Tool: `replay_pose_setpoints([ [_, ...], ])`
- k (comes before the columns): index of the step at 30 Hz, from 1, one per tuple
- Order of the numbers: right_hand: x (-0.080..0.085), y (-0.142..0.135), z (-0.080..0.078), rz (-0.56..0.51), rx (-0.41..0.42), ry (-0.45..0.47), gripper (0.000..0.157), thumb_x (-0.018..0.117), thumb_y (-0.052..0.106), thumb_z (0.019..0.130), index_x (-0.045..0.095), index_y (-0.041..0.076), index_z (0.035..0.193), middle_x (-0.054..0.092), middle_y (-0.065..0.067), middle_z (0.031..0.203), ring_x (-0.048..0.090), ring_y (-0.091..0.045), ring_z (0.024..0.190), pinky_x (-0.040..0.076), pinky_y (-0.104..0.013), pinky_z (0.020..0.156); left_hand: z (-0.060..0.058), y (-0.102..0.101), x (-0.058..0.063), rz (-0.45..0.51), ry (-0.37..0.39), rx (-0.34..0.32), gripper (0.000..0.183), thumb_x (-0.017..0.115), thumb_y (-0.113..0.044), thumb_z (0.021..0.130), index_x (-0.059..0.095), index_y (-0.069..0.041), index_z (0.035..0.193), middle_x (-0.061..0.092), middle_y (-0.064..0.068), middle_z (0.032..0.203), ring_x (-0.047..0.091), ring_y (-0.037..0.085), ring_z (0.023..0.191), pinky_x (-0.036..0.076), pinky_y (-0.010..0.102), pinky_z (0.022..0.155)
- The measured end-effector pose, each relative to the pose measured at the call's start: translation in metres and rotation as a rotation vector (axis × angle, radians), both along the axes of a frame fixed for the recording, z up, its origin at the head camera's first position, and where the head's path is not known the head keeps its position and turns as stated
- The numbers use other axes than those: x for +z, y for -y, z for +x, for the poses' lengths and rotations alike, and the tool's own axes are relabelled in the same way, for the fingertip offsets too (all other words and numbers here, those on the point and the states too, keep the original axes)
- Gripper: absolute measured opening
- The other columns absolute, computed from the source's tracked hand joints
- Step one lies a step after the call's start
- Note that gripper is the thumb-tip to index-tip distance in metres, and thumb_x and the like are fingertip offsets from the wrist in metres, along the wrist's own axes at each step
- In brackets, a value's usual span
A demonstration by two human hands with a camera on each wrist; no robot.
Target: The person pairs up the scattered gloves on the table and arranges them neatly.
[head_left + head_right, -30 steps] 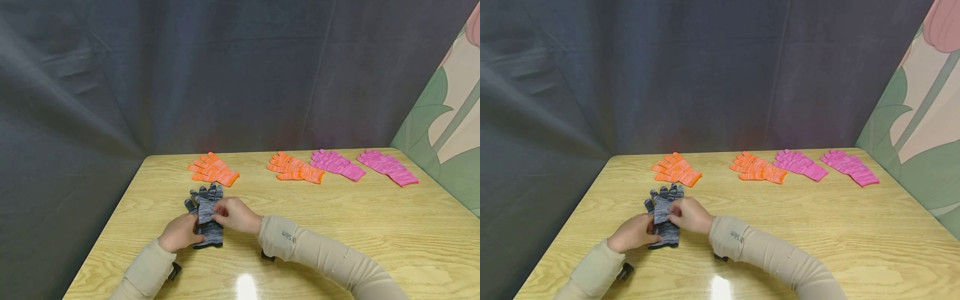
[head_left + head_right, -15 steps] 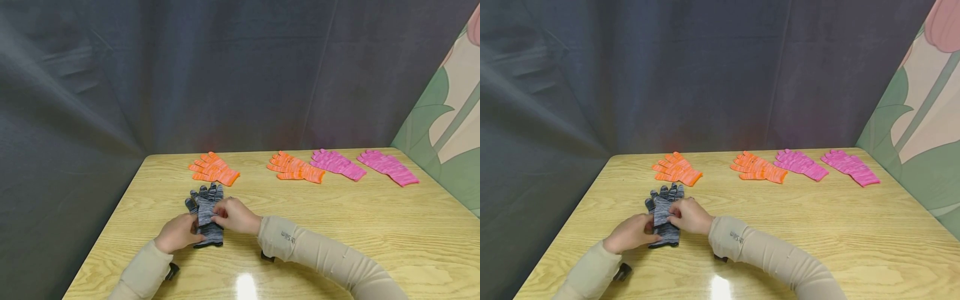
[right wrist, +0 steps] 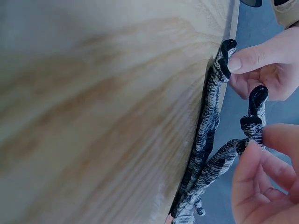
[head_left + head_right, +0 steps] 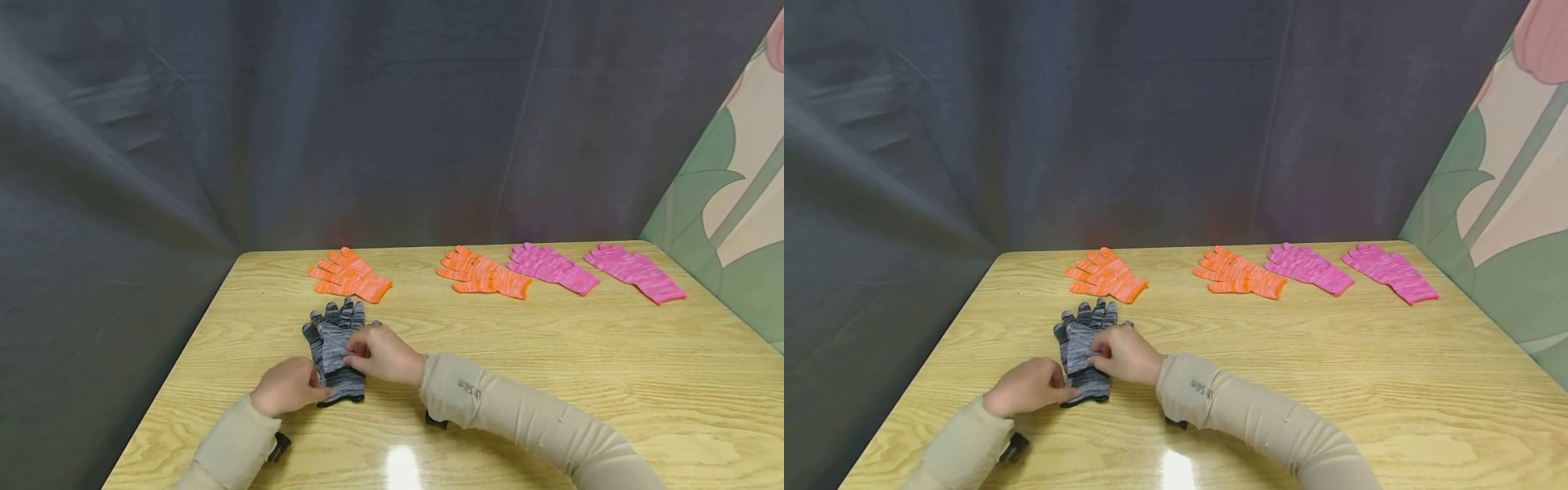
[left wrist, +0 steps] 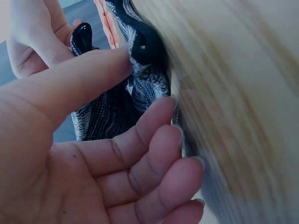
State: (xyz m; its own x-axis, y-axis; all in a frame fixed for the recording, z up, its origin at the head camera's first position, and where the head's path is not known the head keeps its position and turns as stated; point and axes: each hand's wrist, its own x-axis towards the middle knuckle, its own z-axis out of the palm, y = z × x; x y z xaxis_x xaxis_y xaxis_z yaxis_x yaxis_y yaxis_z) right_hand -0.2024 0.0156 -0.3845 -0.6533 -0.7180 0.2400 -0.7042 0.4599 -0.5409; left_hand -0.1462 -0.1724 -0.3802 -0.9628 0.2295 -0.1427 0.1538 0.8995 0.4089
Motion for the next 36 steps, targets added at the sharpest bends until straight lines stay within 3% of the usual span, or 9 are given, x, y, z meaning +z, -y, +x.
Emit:
replay_pose_setpoints([
  [9, -0.0005, 0.0016, 0.0035, 0.005, 0.029, -0.004, 0.009, 0.066, 0.013, 0.086, 0.069, 0.006, 0.09, 0.066, -0.004, 0.072, 0.047, 0.001, 0.057, 0.039, -0.011, 0.053, 0.0002, -0.0025, 0.0007, -0.02, -0.003, 0.017, 0.053, 0.076, -0.028, 0.076, 0.034, -0.019, 0.045, 0.024, -0.01, 0.042, 0.02, 0.005, 0.04, 0.014, 0.019, 0.041],
  [27, -0.0028, 0.0044, 0.0076, 0.047, 0.029, 0.042, 0.01, 0.064, 0.015, 0.088, 0.069, 0.007, 0.09, 0.064, -0.003, 0.069, 0.043, 0.004, 0.054, 0.038, -0.011, 0.052, 0.0002, -0.0009, 0.0023, 0.05, 0.027, 0.002, 0.046, 0.076, -0.027, 0.075, 0.042, -0.016, 0.047, 0.03, -0.008, 0.044, 0.026, 0.007, 0.041, 0.019, 0.02, 0.042],
  [36, -0.0033, 0.0027, 0.0078, 0.038, 0.044, 0.044, 0.008, 0.064, 0.015, 0.088, 0.069, 0.008, 0.088, 0.064, -0.002, 0.069, 0.042, 0.003, 0.054, 0.037, -0.011, 0.051, 0.0005, 0.001, 0.0038, 0.093, 0.037, -0.033, 0.036, 0.083, -0.033, 0.065, 0.056, -0.011, 0.056, 0.049, -0.004, 0.051, 0.038, 0.009, 0.046, 0.031, 0.022, 0.044],
])
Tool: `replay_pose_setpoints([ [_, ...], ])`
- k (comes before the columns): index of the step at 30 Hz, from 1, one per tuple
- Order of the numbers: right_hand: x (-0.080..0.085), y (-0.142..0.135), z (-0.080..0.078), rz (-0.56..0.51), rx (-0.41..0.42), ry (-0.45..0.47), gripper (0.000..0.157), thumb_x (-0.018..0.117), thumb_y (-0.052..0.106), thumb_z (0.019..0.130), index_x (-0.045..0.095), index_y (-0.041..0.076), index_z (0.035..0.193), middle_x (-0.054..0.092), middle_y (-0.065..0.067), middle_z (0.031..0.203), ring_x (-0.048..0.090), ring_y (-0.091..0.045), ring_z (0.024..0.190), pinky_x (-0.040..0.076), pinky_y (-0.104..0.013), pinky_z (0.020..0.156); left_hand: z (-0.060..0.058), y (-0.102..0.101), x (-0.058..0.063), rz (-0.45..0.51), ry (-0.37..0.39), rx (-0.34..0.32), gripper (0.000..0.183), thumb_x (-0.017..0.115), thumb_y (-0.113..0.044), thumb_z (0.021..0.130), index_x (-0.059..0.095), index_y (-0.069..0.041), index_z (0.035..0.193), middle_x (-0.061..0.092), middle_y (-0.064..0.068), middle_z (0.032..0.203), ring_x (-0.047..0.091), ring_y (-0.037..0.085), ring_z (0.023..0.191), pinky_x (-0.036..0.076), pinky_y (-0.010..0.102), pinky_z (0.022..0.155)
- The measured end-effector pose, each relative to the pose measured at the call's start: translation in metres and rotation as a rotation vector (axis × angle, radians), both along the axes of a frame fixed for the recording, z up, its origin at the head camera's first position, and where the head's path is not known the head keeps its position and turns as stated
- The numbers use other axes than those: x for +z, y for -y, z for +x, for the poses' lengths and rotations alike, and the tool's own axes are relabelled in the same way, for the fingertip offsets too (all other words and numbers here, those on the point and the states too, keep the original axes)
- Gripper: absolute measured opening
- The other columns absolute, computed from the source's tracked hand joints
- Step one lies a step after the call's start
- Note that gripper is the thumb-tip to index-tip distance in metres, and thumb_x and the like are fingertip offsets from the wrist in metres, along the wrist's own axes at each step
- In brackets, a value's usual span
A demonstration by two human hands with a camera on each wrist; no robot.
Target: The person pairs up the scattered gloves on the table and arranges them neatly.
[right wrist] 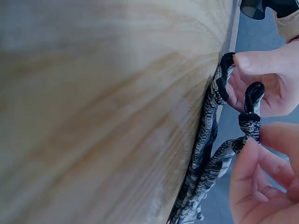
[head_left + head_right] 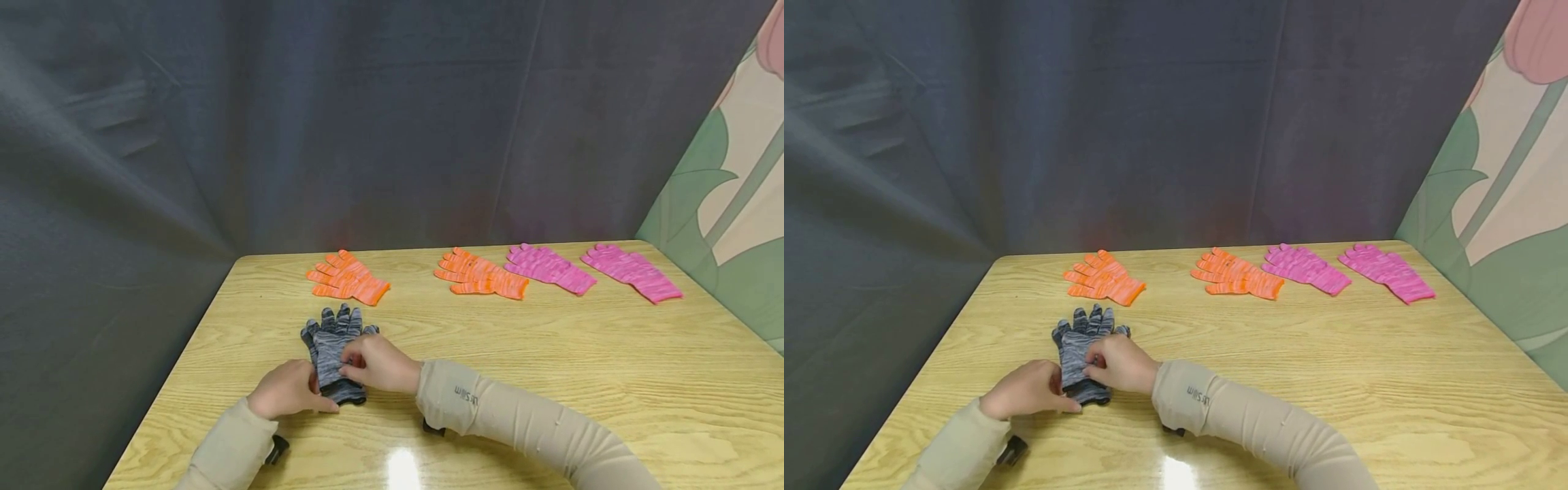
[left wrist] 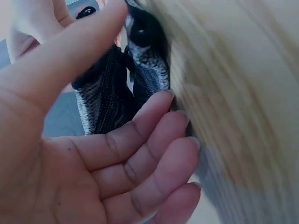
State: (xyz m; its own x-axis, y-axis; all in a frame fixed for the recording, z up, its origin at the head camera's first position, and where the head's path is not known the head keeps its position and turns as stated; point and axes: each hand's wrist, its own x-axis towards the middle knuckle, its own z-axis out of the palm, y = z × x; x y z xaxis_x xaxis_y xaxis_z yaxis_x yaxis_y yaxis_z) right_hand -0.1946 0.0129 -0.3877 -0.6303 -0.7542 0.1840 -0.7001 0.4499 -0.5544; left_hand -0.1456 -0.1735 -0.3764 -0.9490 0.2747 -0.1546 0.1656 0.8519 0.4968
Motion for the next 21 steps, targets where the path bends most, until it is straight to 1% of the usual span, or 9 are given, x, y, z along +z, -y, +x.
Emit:
replay_pose_setpoints([
  [4, -0.0012, -0.0007, 0.0005, 0.01, 0.012, 0.006, 0.008, 0.064, 0.015, 0.088, 0.069, 0.009, 0.088, 0.064, -0.001, 0.07, 0.043, 0.003, 0.054, 0.038, -0.012, 0.051, -0.0007, -0.001, -0.0013, -0.014, 0.0, 0.012, 0.033, 0.083, -0.03, 0.064, 0.057, -0.01, 0.057, 0.05, -0.003, 0.053, 0.039, 0.009, 0.047, 0.031, 0.022, 0.045],
  [8, -0.0012, -0.001, 0.0015, 0.029, 0.023, -0.007, 0.008, 0.064, 0.016, 0.088, 0.069, 0.01, 0.088, 0.063, -0.001, 0.069, 0.042, 0.003, 0.053, 0.037, -0.011, 0.05, -0.0006, -0.0017, -0.0015, -0.028, -0.006, 0.02, 0.033, 0.083, -0.029, 0.064, 0.057, -0.01, 0.058, 0.051, -0.002, 0.054, 0.04, 0.01, 0.047, 0.032, 0.023, 0.045],
  [14, -0.0001, 0.0, 0.0031, 0.04, 0.025, 0.013, 0.009, 0.064, 0.016, 0.088, 0.07, 0.009, 0.089, 0.063, -0.001, 0.069, 0.041, 0.003, 0.053, 0.037, -0.011, 0.05, 0.0011, -0.0026, 0.0003, -0.037, -0.004, 0.028, 0.033, 0.084, -0.028, 0.064, 0.056, -0.01, 0.058, 0.051, -0.002, 0.055, 0.041, 0.01, 0.048, 0.032, 0.023, 0.045],
  [17, 0.0009, 0.0, 0.0037, 0.052, 0.037, 0.015, 0.009, 0.064, 0.016, 0.088, 0.07, 0.009, 0.09, 0.063, -0.001, 0.068, 0.041, 0.003, 0.053, 0.037, -0.011, 0.05, 0.0014, -0.0024, 0.0001, -0.037, -0.007, 0.024, 0.035, 0.084, -0.029, 0.062, 0.055, -0.01, 0.058, 0.051, -0.002, 0.055, 0.04, 0.01, 0.048, 0.031, 0.023, 0.045],
  [21, -0.0007, 0.0001, 0.0027, 0.088, 0.063, 0.01, 0.009, 0.064, 0.015, 0.088, 0.07, 0.009, 0.092, 0.063, -0.001, 0.069, 0.042, 0.003, 0.054, 0.038, -0.011, 0.052, 0.0018, -0.0015, 0.0012, -0.02, 0.007, 0.014, 0.039, 0.085, -0.031, 0.061, 0.052, -0.01, 0.058, 0.047, -0.003, 0.053, 0.036, 0.009, 0.047, 0.029, 0.021, 0.045],
])
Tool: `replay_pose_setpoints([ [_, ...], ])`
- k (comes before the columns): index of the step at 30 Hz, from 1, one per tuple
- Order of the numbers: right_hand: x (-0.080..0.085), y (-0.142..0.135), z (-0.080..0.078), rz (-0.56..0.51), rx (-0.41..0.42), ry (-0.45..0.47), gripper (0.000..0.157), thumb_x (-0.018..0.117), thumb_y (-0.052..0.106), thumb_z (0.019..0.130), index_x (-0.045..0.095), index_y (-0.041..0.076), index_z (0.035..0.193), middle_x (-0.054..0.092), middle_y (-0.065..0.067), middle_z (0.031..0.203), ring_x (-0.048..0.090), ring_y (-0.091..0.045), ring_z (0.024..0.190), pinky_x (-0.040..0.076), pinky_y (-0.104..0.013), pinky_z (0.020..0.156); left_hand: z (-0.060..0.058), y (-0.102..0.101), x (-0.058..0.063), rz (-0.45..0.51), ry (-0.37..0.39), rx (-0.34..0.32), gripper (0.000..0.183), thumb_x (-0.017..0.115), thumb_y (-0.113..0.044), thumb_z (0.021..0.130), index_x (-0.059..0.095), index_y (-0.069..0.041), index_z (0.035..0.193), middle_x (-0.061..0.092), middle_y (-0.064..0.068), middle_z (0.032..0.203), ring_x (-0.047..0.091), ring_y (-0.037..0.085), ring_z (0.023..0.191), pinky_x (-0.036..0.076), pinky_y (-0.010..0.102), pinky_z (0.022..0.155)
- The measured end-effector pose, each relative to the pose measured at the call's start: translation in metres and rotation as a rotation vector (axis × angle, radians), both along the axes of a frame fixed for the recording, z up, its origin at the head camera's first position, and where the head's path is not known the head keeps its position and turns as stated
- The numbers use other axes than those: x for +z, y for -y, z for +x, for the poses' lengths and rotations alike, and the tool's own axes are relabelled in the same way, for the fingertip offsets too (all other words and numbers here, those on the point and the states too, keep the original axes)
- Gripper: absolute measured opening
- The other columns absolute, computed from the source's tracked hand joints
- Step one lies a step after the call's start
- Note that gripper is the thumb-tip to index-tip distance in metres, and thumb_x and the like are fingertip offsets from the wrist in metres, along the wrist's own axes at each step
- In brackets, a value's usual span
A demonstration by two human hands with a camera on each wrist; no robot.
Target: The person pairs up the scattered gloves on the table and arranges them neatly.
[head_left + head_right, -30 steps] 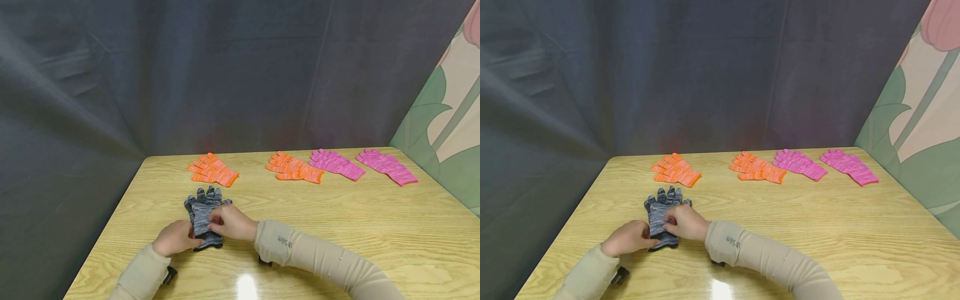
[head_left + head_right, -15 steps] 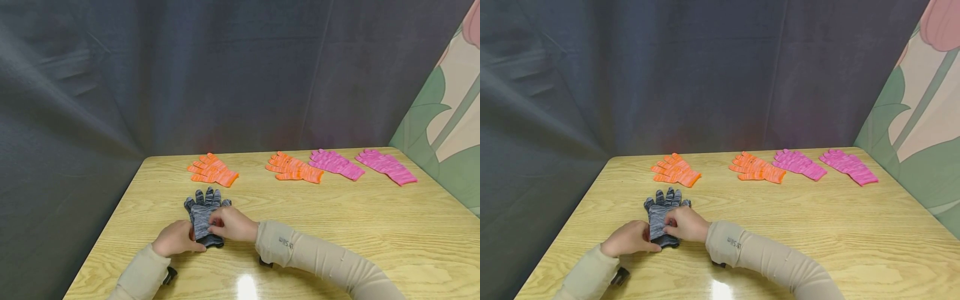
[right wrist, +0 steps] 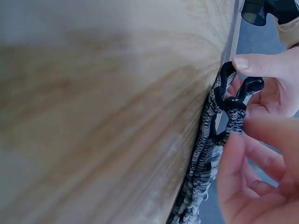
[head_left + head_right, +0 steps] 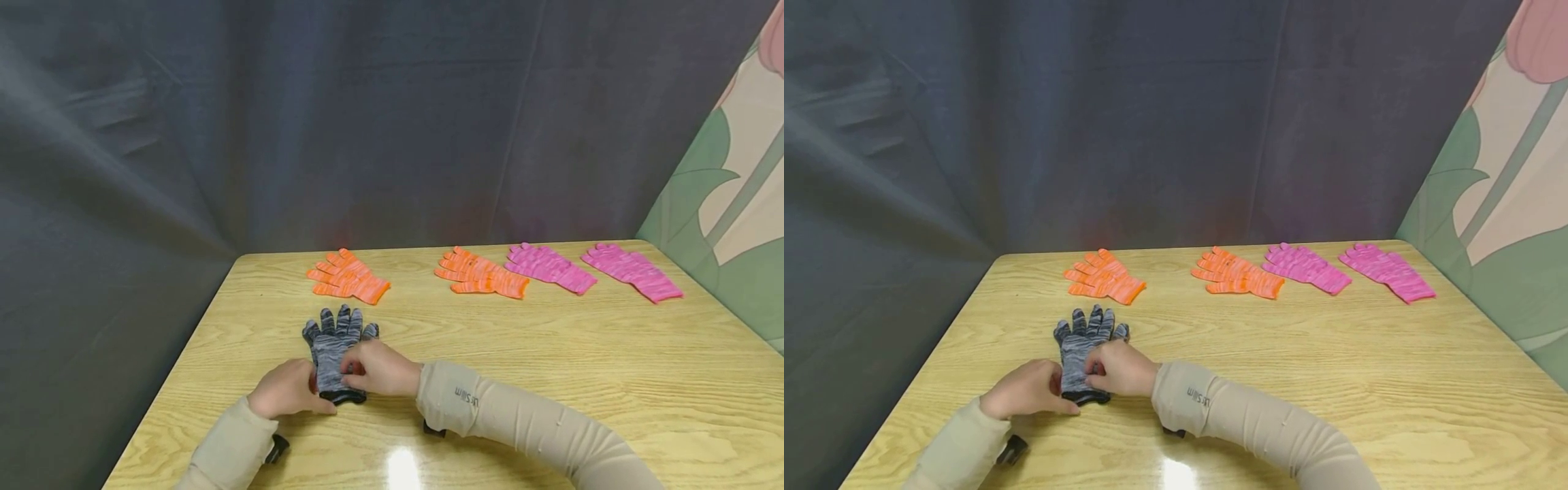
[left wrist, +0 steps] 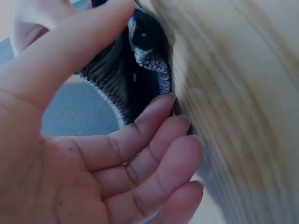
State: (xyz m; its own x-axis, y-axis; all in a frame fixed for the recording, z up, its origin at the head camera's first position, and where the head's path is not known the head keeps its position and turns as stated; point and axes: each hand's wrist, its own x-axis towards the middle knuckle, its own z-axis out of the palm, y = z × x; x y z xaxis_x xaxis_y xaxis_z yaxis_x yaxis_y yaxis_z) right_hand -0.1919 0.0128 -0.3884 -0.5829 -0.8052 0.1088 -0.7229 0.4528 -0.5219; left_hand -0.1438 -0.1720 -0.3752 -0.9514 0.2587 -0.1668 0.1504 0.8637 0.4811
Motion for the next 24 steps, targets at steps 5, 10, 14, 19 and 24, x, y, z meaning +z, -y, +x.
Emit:
replay_pose_setpoints([
  [5, -0.002, 0.0, 0.0, 0.068, 0.01, -0.009, 0.012, 0.065, 0.016, 0.087, 0.07, 0.009, 0.096, 0.063, 0.0, 0.073, 0.043, 0.002, 0.058, 0.039, -0.011, 0.055, 0.001, 0.002, 0.003, 0.03, 0.026, -0.033, 0.043, 0.085, -0.031, 0.06, 0.048, -0.012, 0.057, 0.04, -0.005, 0.05, 0.031, 0.008, 0.045, 0.025, 0.02, 0.044],
  [10, 0.001, 0.0, 0.001, 0.13, 0.01, 0.012, 0.017, 0.067, 0.017, 0.086, 0.069, 0.01, 0.1, 0.065, 0.0, 0.079, 0.048, 0.0, 0.063, 0.042, -0.013, 0.059, 0.002, 0.001, 0.004, 0.015, 0.034, -0.036, 0.04, 0.086, -0.03, 0.06, 0.051, -0.01, 0.061, 0.044, -0.004, 0.052, 0.036, 0.01, 0.047, 0.027, 0.021, 0.044],
  [14, 0.001, 0.001, 0.001, 0.156, 0.025, 0.012, 0.02, 0.068, 0.019, 0.085, 0.07, 0.009, 0.102, 0.067, -0.002, 0.082, 0.052, -0.001, 0.065, 0.043, -0.013, 0.061, 0.004, -0.001, 0.003, -0.036, 0.014, -0.007, 0.04, 0.087, -0.029, 0.059, 0.052, -0.009, 0.065, 0.048, -0.001, 0.059, 0.041, 0.012, 0.051, 0.03, 0.023, 0.046],
  [19, 0.004, 0.001, 0.004, 0.218, 0.039, -0.012, 0.036, 0.074, 0.03, 0.079, 0.068, 0.01, 0.108, 0.068, -0.002, 0.092, 0.056, -0.004, 0.076, 0.045, -0.013, 0.067, 0.005, -0.005, 0.0, -0.097, -0.003, 0.014, 0.04, 0.086, -0.026, 0.06, 0.049, -0.01, 0.062, 0.045, 0.0, 0.06, 0.039, 0.013, 0.053, 0.028, 0.024, 0.046],
  [24, 0.008, 0.001, 0.008, 0.281, 0.035, -0.032, 0.04, 0.078, 0.03, 0.075, 0.065, 0.011, 0.108, 0.065, -0.001, 0.094, 0.054, -0.005, 0.08, 0.045, -0.014, 0.069, 0.005, -0.007, 0.001, -0.136, -0.017, 0.003, 0.032, 0.081, -0.019, 0.06, 0.05, -0.01, 0.061, 0.051, 0.0, 0.062, 0.04, 0.013, 0.054, 0.03, 0.027, 0.047],
])
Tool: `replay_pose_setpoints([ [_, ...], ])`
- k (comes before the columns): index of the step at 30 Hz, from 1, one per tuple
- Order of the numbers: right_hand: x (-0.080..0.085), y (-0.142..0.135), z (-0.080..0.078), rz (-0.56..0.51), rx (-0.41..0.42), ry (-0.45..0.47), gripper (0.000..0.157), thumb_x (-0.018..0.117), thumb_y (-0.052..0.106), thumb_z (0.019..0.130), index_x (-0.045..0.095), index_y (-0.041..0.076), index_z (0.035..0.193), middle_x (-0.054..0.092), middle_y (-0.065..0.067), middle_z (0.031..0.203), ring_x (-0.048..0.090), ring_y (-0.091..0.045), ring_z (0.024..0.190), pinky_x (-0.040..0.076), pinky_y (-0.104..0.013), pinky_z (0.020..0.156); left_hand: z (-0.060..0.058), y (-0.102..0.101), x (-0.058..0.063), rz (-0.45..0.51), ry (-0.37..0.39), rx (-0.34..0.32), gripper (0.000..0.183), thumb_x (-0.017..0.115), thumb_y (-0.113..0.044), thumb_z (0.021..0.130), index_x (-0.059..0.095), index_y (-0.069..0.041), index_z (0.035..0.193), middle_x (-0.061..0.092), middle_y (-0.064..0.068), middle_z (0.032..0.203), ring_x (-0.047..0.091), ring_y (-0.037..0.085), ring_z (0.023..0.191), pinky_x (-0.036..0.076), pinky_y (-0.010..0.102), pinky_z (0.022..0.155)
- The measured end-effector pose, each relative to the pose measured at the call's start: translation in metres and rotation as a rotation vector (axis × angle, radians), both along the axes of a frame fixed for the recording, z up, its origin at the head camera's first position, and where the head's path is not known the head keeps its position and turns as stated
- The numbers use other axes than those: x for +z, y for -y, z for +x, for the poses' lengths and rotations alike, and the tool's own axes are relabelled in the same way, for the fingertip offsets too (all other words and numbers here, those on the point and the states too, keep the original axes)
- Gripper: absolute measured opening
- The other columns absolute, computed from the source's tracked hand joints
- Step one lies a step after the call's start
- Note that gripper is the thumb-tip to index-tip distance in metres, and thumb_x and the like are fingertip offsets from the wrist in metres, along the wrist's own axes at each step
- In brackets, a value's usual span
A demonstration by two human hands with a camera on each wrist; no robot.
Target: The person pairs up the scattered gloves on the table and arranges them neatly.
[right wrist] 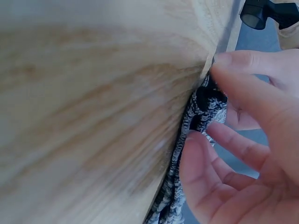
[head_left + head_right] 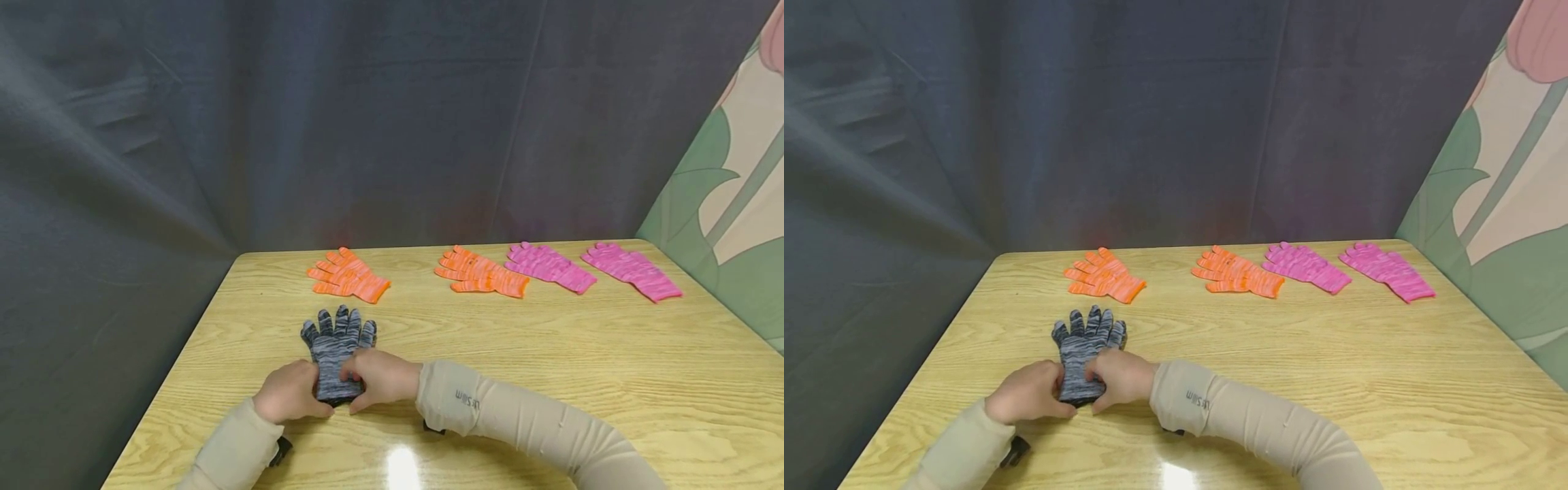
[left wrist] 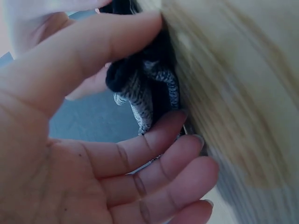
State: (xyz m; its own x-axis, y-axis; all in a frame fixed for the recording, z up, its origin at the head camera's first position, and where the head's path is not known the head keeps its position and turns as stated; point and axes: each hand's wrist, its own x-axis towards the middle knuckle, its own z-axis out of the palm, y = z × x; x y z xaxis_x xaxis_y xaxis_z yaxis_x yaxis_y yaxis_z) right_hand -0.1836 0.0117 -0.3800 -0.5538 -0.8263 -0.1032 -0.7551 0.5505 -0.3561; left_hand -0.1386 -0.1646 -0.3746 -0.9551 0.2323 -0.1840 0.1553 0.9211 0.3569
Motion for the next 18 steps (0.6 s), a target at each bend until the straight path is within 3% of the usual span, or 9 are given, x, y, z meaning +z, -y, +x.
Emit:
replay_pose_setpoints([
  [5, 0.0014, -0.0013, 0.0008, 0.001, 0.025, -0.031, 0.027, 0.076, 0.022, 0.077, 0.062, 0.013, 0.098, 0.061, 0.0, 0.089, 0.048, -0.005, 0.076, 0.041, -0.015, 0.067, 0.0001, -0.002, 0.0009, -0.044, 0.004, 0.006, 0.028, 0.078, -0.018, 0.061, 0.052, -0.01, 0.063, 0.054, 0.001, 0.066, 0.043, 0.014, 0.057, 0.034, 0.029, 0.049],
  [11, -0.0007, -0.0038, -0.0025, -0.04, 0.096, -0.063, 0.017, 0.076, 0.018, 0.077, 0.065, 0.013, 0.088, 0.062, 0.001, 0.084, 0.045, -0.002, 0.071, 0.039, -0.014, 0.067, 0.0004, -0.0025, -0.0008, -0.042, -0.017, 0.013, 0.033, 0.077, -0.016, 0.059, 0.045, -0.012, 0.055, 0.045, -0.003, 0.059, 0.036, 0.012, 0.053, 0.028, 0.027, 0.045],
  [15, -0.0013, -0.0047, -0.0032, -0.039, 0.117, -0.064, 0.016, 0.076, 0.019, 0.077, 0.067, 0.013, 0.089, 0.063, 0.003, 0.085, 0.044, -0.001, 0.07, 0.039, -0.013, 0.068, 0.0003, -0.0018, -0.0009, -0.041, -0.01, 0.02, 0.036, 0.077, -0.016, 0.06, 0.043, -0.013, 0.054, 0.04, -0.003, 0.057, 0.034, 0.012, 0.052, 0.025, 0.026, 0.045],
  [18, 0.0006, -0.0057, -0.0041, -0.032, 0.127, -0.036, 0.018, 0.074, 0.024, 0.079, 0.068, 0.014, 0.093, 0.063, 0.004, 0.087, 0.044, -0.001, 0.071, 0.039, -0.012, 0.069, 0.0021, -0.0006, 0.0022, -0.054, -0.006, 0.023, 0.039, 0.083, -0.026, 0.061, 0.047, -0.011, 0.062, 0.043, 0.0, 0.063, 0.038, 0.014, 0.055, 0.028, 0.028, 0.047],
])
